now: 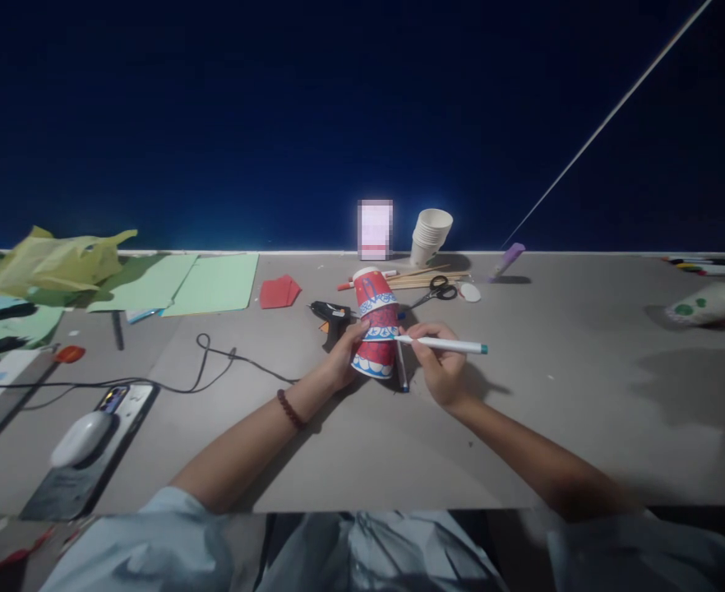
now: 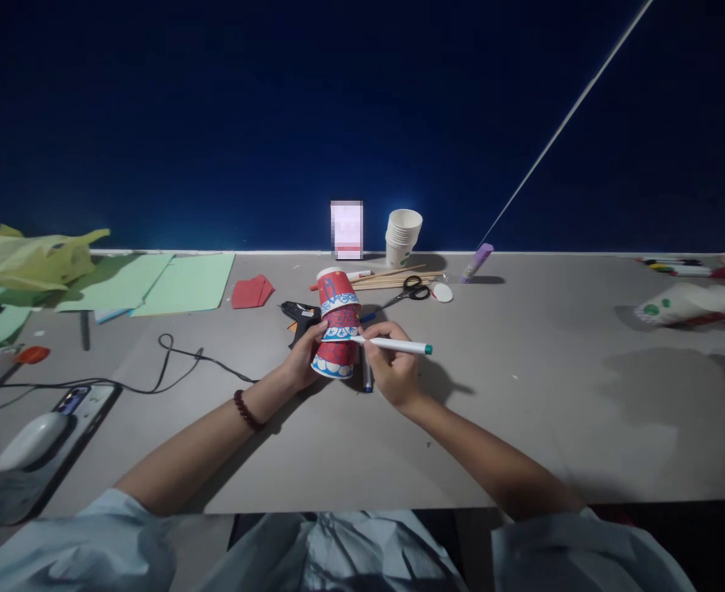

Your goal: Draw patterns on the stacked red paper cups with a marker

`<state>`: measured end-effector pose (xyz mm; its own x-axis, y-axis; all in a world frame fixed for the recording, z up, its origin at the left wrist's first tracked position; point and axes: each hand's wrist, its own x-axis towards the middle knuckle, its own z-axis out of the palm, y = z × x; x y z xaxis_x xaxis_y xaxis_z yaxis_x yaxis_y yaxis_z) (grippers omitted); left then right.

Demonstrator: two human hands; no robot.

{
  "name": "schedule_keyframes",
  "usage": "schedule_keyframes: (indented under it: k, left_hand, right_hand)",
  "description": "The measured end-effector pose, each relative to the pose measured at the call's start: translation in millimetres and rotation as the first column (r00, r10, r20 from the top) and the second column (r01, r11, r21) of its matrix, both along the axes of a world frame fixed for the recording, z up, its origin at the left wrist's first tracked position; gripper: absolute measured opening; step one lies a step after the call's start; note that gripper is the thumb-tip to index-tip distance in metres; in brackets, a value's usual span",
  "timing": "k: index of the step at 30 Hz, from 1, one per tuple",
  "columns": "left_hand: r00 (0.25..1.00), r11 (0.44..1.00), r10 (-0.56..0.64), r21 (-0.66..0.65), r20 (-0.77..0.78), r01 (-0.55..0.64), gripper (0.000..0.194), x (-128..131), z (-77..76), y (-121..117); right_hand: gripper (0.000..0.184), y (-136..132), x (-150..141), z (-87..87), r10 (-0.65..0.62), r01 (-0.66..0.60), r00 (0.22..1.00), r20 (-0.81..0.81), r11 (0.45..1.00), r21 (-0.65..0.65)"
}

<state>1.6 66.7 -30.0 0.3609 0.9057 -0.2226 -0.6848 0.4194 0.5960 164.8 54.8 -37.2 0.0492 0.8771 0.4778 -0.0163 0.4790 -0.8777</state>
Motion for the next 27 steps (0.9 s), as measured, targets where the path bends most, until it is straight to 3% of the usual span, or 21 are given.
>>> schedule_keyframes:
  k: [11,27]
  left_hand:
    - [1.0,1.0,-0.008,-0.009,0.014,0.008,0.041,0.7,-0.5,0.1]
    - [1.0,0.999,-0.016,-0.029,0.004,0.016,0.037,-0.8,-1.4,0.4]
  right_hand:
    - [0.006,-0.6,0.9,-0.5,-0.027,0.028,0.999,0.016,0.999,-0.016]
    - [0.007,-1.4,-0.6,-0.3,-0.019,0.019,1.0,0.007,1.0,0.0]
